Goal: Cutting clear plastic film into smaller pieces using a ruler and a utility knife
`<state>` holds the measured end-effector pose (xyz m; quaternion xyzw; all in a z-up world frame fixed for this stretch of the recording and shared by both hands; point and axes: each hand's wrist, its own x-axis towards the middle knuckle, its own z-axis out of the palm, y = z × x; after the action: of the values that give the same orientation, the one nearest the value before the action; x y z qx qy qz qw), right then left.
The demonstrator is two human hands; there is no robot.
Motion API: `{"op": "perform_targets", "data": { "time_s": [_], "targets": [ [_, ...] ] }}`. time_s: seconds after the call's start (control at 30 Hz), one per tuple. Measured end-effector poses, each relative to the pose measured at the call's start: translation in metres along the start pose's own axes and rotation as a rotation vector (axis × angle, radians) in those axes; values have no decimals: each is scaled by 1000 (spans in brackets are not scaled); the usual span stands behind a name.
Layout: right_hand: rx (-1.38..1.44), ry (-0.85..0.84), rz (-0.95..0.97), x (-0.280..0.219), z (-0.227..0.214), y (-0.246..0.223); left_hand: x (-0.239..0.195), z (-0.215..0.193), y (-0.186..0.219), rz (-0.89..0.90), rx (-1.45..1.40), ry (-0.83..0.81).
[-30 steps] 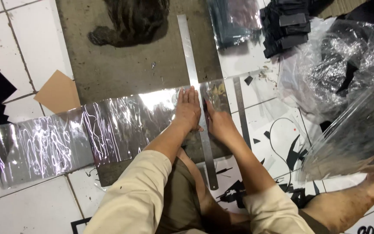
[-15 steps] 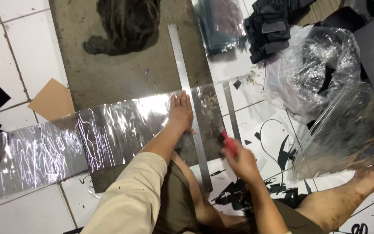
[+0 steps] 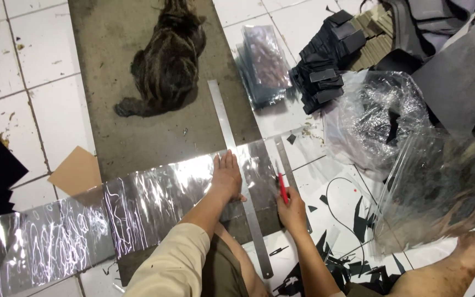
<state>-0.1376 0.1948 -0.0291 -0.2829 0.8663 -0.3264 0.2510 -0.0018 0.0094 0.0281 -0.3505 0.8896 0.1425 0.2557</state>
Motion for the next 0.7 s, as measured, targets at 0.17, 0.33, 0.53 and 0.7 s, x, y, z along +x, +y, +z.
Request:
{"op": "perform_targets", "data": {
  "time_s": [0.17,0.33,0.53,0.7],
  "targets": [
    [355,-58,99,10,-6,-2,2,-1,4,-21,10,-54],
    [520,16,-52,21,-39,-48,-4,-4,2,-4,16,-23],
    [578,125,-387,105,-74,-137,-2,-1,1,4,23,-18],
    [832,238,-409,216,-55,-187,3,4,0,4,4,-2]
  ]
}}
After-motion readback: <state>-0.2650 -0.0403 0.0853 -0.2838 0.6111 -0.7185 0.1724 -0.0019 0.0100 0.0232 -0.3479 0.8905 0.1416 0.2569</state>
